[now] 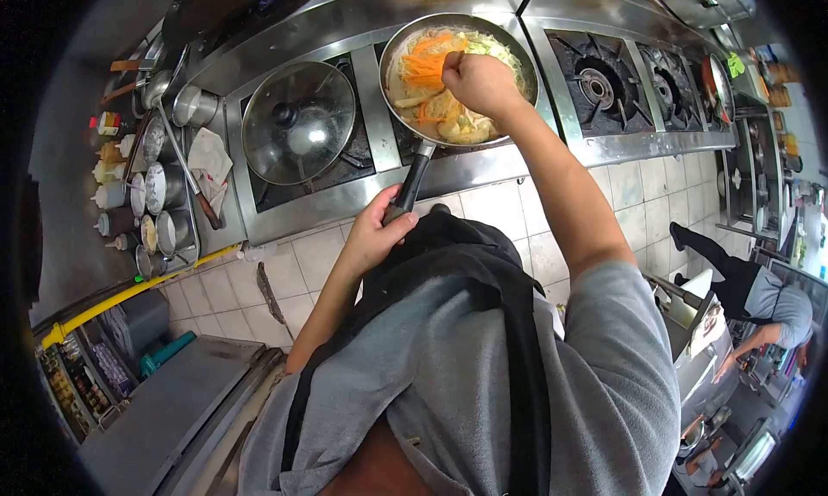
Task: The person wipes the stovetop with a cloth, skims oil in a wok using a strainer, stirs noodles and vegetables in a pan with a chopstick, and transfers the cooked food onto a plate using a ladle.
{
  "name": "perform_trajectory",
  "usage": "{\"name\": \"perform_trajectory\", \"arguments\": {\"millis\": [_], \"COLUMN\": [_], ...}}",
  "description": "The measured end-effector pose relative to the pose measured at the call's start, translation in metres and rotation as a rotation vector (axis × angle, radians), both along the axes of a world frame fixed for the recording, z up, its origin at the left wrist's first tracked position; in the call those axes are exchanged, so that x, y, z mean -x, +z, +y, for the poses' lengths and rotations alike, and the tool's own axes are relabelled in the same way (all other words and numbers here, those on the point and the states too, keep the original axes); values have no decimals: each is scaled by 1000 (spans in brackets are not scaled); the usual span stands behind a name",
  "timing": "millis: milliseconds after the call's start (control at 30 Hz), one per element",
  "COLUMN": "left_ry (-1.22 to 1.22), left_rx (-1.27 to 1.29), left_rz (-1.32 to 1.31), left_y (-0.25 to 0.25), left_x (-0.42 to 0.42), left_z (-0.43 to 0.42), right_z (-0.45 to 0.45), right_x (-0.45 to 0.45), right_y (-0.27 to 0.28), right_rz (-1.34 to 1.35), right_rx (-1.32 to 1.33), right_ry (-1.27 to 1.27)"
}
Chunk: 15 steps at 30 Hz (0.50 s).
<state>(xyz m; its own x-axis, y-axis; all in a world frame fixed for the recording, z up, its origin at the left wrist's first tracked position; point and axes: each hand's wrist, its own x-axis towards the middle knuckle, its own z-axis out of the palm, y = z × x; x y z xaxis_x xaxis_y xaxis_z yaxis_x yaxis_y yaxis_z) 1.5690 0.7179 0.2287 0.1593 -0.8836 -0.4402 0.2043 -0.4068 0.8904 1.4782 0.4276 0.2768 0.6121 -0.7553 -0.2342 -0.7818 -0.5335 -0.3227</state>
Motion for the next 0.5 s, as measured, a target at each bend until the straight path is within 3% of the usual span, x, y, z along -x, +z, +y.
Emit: {"name": "perform_trajectory", "arguments": {"millis": [67, 100, 133, 200, 267, 400, 467, 500], "left_ry": [2, 1, 3, -9, -18, -24, -25, -18], "left_rx": [-12, 13, 48, 34, 13, 1, 13, 10], "left_rz": [5, -20, -50, -38, -26, -8, -24, -17], "left_y": [-4, -8, -10, -8, -2, -2, -2, -1], "left_x": [0, 0, -1, -2, -3, -1, -2, -1], "left_z": [0, 1, -2, -3, -5, 0, -3, -2], "right_z": [4, 12, 14, 16, 8, 16, 16, 8], "right_x": [7, 8, 7, 5, 6, 3, -1, -4], "right_y": [3, 4, 0, -10, -7, 3, -2, 3], "right_rz": [-355, -501, -502, -197, -171, -433, -91, -129], "right_rx": [-93, -322, -317, -13, -27, -245, 14, -65], "right_ry": [0, -1, -3, 120, 58, 24, 159, 94]}}
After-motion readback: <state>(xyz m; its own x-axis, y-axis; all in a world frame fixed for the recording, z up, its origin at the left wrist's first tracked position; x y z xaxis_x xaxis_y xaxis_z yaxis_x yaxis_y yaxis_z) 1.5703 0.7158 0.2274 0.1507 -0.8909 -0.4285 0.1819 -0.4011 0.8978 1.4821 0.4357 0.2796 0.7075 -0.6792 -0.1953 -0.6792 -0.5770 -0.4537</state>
